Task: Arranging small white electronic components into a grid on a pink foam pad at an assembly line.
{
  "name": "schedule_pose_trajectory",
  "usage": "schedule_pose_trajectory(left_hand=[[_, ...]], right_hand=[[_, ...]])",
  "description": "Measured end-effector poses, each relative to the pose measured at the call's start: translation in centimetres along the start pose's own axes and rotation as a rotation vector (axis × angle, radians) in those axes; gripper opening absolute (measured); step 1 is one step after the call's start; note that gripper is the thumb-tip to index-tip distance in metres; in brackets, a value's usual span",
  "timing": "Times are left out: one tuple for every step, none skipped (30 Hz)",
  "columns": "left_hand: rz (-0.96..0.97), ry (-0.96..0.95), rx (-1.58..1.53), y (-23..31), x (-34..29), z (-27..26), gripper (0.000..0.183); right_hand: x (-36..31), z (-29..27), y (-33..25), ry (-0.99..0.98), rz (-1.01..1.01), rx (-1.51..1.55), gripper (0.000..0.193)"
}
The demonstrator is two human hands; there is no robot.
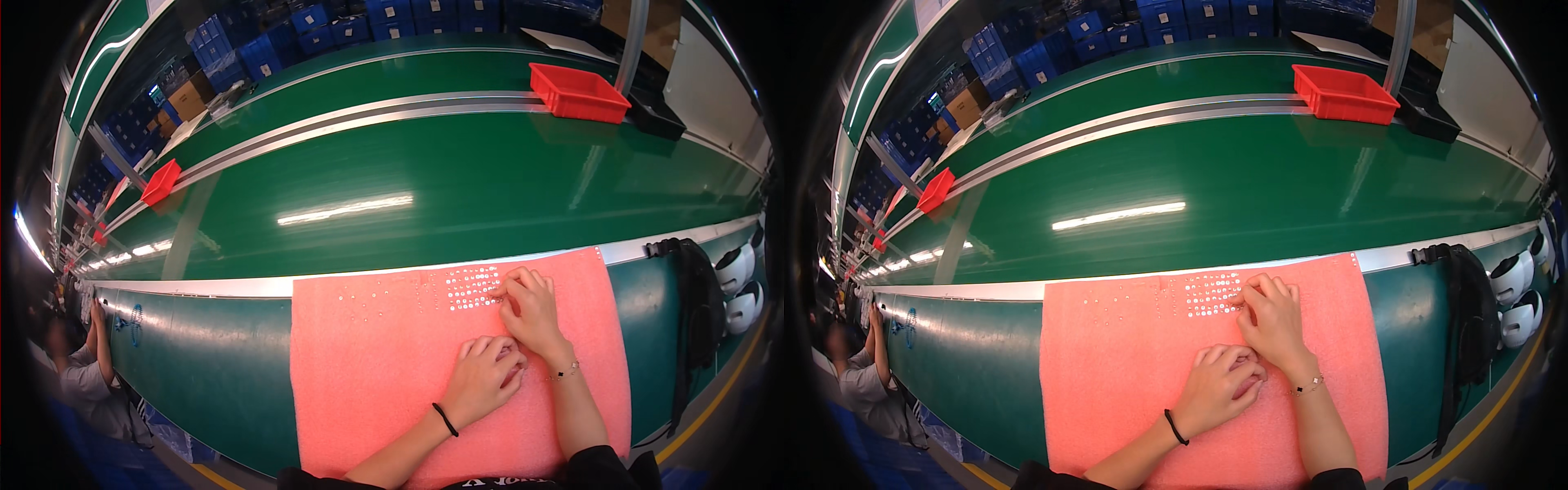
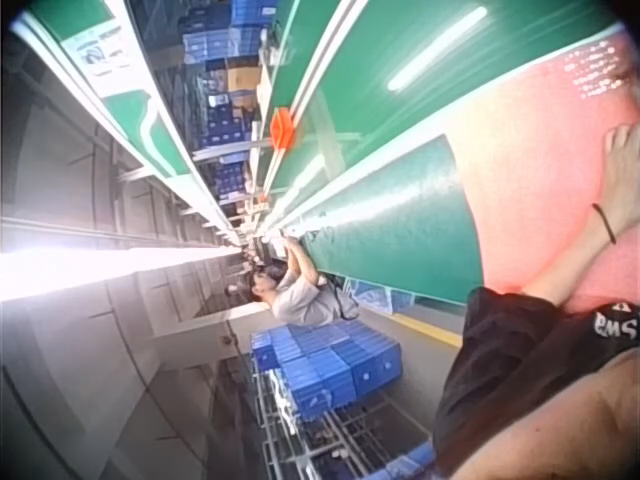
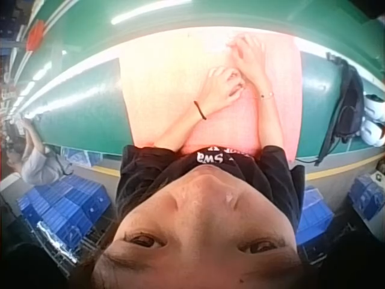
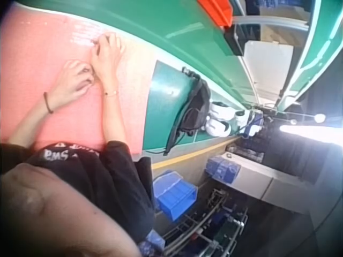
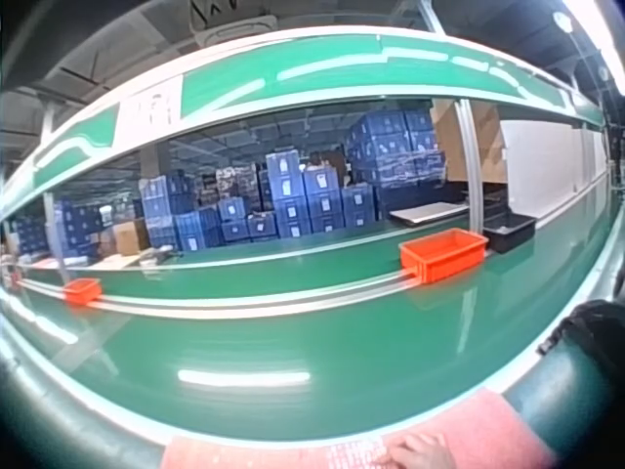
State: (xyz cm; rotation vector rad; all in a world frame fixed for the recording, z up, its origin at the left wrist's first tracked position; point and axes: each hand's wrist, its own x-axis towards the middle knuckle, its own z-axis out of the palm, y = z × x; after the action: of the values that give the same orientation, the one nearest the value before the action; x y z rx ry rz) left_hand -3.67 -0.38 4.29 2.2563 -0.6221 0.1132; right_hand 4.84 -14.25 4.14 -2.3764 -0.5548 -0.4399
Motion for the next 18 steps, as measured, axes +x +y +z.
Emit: schedule_pose_trajectory(left_hand=[[0.004,0.003,0.003,-0.01,0.0,0.01,0.013],[0.004,0.003,0.003,0.01,0.02,0.0,0.013],[0.005,0.004,0.003,0.02,0.04,-0.02,0.013],[0.006,0.005,0.003,0.03,0.05,-0.02,0.013],[0.006,0.006,0.002,0.02,0.03,-0.01,0.013],[0.006,0.009,-0.005,0.0,0.02,0.01,0.013],[0.006,0.012,-0.012,0.0,0.0,0.03,0.013],[0.006,0.012,-0.013,-0.03,-0.01,0.05,0.013],[0.008,0.014,-0.012,-0.06,-0.02,0.09,0.013],[0.009,0.017,-0.01,-0.1,-0.05,0.08,0.013],[0.007,0.017,-0.009,-0.12,-0.07,0.04,0.013],[0.005,0.015,-0.008,-0.14,-0.08,-0.02,0.013],[0.003,0.013,-0.006,-0.16,-0.11,-0.07,0.013],[0.011,0.011,-0.012,0.02,0.05,0.01,0.013],[0.023,0.011,-0.015,0.22,0.22,0.09,0.013],[0.022,0.013,-0.008,0.11,0.13,0.08,0.013],[0.018,0.013,-0.006,0.01,0.06,0.07,0.013],[0.013,0.011,-0.003,-0.07,-0.01,0.06,0.014]], right_hand=[[0.0,-0.01,0.0,0.0,-0.002,-0.003,0.011],[0.0,-0.02,0.01,0.0,-0.004,-0.006,0.011],[0.0,-0.03,-0.01,0.0,-0.004,-0.007,0.011],[0.0,-0.03,-0.03,-0.001,-0.003,-0.01,0.011],[0.0,-0.02,-0.05,-0.003,-0.002,-0.014,0.011],[-0.01,0.02,-0.02,-0.003,-0.002,-0.014,0.011],[-0.02,0.07,0.04,0.0,-0.005,-0.018,0.011],[-0.02,0.1,0.07,0.004,-0.009,-0.021,0.011],[-0.01,0.09,0.05,0.003,-0.009,-0.021,0.011],[0.03,0.07,0.0,0.004,-0.011,-0.012,0.011],[0.06,0.09,-0.04,0.004,-0.012,-0.003,0.011],[0.05,0.18,-0.02,0.003,-0.013,-0.002,0.011],[0.04,0.3,0.03,-0.002,-0.01,-0.006,0.013],[-0.02,-0.05,0.14,-0.003,-0.003,-0.022,0.015],[-0.05,-0.49,0.12,0.0,0.001,-0.031,0.015],[0.0,-0.4,-0.05,-0.004,0.003,-0.022,0.018],[0.04,-0.3,-0.17,-0.009,0.005,-0.013,0.02],[0.07,-0.18,-0.23,-0.01,0.004,-0.009,0.02]])
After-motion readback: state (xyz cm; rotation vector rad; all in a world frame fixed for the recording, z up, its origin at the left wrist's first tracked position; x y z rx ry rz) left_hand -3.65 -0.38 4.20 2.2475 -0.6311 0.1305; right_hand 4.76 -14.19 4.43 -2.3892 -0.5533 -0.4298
